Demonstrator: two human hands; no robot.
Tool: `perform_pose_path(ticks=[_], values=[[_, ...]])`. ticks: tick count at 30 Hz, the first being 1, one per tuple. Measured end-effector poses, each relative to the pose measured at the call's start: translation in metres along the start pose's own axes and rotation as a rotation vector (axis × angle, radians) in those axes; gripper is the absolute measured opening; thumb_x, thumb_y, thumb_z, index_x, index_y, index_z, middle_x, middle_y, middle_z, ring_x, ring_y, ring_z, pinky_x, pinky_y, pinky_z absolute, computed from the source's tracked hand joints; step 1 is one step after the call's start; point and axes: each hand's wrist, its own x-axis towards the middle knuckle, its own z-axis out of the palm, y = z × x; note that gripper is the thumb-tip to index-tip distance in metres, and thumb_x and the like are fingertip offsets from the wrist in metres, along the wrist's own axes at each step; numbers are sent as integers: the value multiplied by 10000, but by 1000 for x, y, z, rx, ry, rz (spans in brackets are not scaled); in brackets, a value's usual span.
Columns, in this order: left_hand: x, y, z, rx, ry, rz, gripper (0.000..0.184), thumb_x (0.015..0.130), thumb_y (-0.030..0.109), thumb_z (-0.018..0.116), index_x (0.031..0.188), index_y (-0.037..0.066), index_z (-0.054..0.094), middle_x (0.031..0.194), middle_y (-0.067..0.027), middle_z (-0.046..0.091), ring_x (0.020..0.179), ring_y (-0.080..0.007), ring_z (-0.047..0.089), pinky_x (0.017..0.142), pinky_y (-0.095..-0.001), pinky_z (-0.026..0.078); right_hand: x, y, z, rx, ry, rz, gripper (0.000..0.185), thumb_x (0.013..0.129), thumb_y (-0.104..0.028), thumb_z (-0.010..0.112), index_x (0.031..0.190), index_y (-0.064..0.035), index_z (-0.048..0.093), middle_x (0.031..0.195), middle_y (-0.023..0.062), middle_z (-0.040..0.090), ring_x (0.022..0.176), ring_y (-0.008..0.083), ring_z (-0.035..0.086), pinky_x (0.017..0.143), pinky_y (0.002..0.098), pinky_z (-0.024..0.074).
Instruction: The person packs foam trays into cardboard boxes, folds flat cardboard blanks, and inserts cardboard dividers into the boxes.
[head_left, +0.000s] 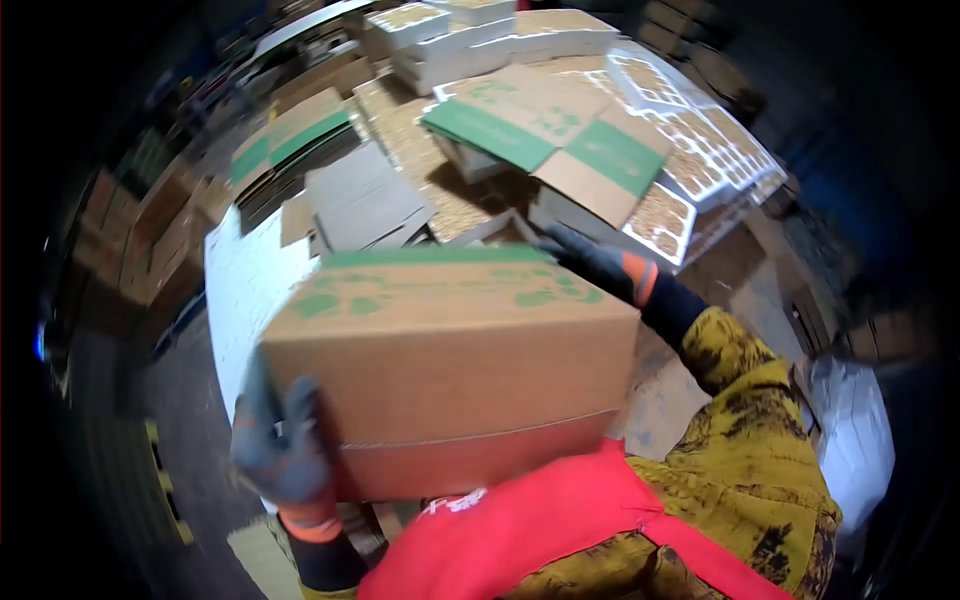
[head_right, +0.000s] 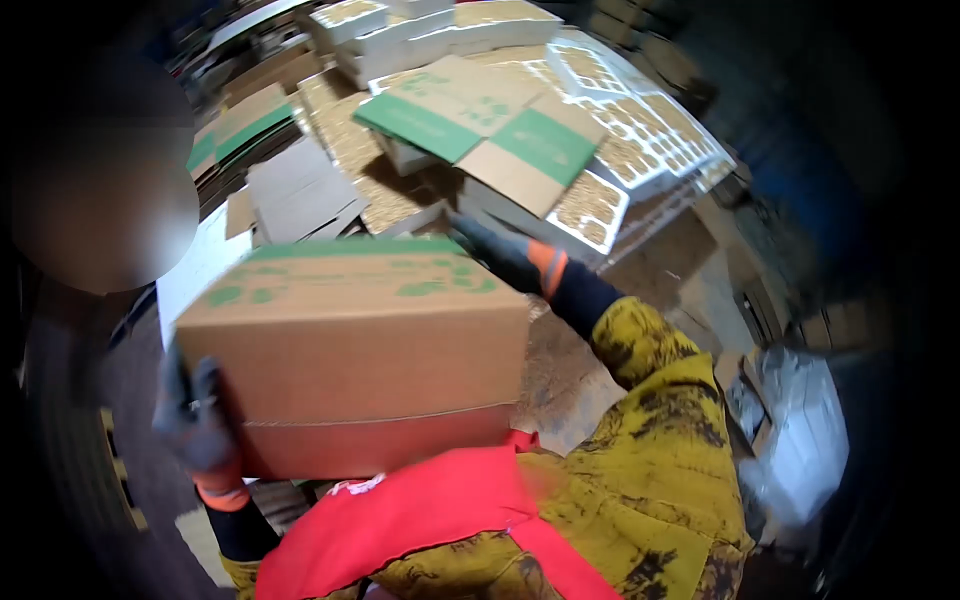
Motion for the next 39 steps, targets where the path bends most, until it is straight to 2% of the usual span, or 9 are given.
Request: perform_pose_path(ticks=[3, 6, 8, 13, 16, 24, 31, 35, 39], values=[[-17, -76, 7, -732, 75, 14, 544, 987, 368, 449, 1307, -66, 522, 1172, -144, 631, 986, -219, 620, 855, -366, 491, 19, -46, -5, -167, 149, -94, 520, 962, -196, 574, 1441, -92, 400, 1421, 112, 444, 1184, 173, 534, 972, 306, 454], [-47, -65, 44, -998, 122, -353, 555, 987, 387, 429, 1343, -33, 495, 1221, -126, 604, 1096, -206, 584, 935, -357, 462, 22, -102, 26, 413, 303, 91, 483, 947, -175, 585, 1401, -64, 461, 1319, 83, 539, 837, 101, 589, 762, 236, 501], [-50, -69, 61, -997, 82, -473, 552, 986, 376, 434, 1357, -29, 480, 1244, -126, 588, 1115, -203, 570, 950, -352, 450, 28, -93, 25, 212, 152, -34, 648, 824, -222, 770, 1362, -39, 458, 1248, 78, 576, 1121, 167, 556, 991, 316, 449], [-36, -92, 74, -949, -45, -606, 551, 982, 350, 447, 1389, -21, 441, 1303, -126, 547, 1164, -197, 535, 986, -339, 421, 1, -82, 70, -501, 152, -495, 850, 597, -251, 934, 1294, -42, 495, 1216, 102, 569, 1155, 210, 542, 993, 351, 428], [-35, -108, 59, -889, -117, -627, 555, 979, 334, 455, 1409, -16, 418, 1338, -126, 523, 1193, -194, 515, 1008, -331, 403, -27, -35, 96, -622, -208, -432, 686, 592, -198, 897, 1163, -57, 543, 1058, 133, 596, 889, 324, 594, 738, 401, 494], [-61, -113, 14, -279, -250, -463, 528, 929, 173, 560, 1407, -10, 430, 1412, -92, 464, 1281, -201, 421, 1077, -325, 332, -71, -20, 112, -509, -8, -565, 676, 682, -146, 838, 1260, -80, 493, 1154, 160, 609, 963, 322, 598, 779, 391, 517], [-46, -149, 26, -450, -216, -534, 584, 861, 113, 548, 1415, -23, 426, 1398, -142, 478, 1170, -234, 505, 985, -337, 416, -133, 89, -36, 21, 1476, -11, 575, 942, -214, 609, 1460, -100, 387, 1384, 81, 491, 1079, 146, 543, 889, 293, 447], [-22, -107, 53, -179, -303, -542, 584, 854, 99, 527, 1424, 15, 433, 1291, -138, 578, 1059, -210, 571, 928, -315, 446, -117, 132, -89, 910, 1154, 241, 515, 915, -421, 639, 1339, -158, 512, 1157, 13, 601, 884, 126, 581, 704, 310, 504], [-18, -135, 53, -386, -381, -584, 567, 871, 116, 522, 1421, 12, 435, 1318, -96, 544, 1113, -184, 538, 954, -311, 428, -89, 126, -102, 528, 1090, 145, 523, 859, -272, 726, 1311, -137, 501, 1163, 52, 618, 941, 190, 630, 677, 392, 571]])
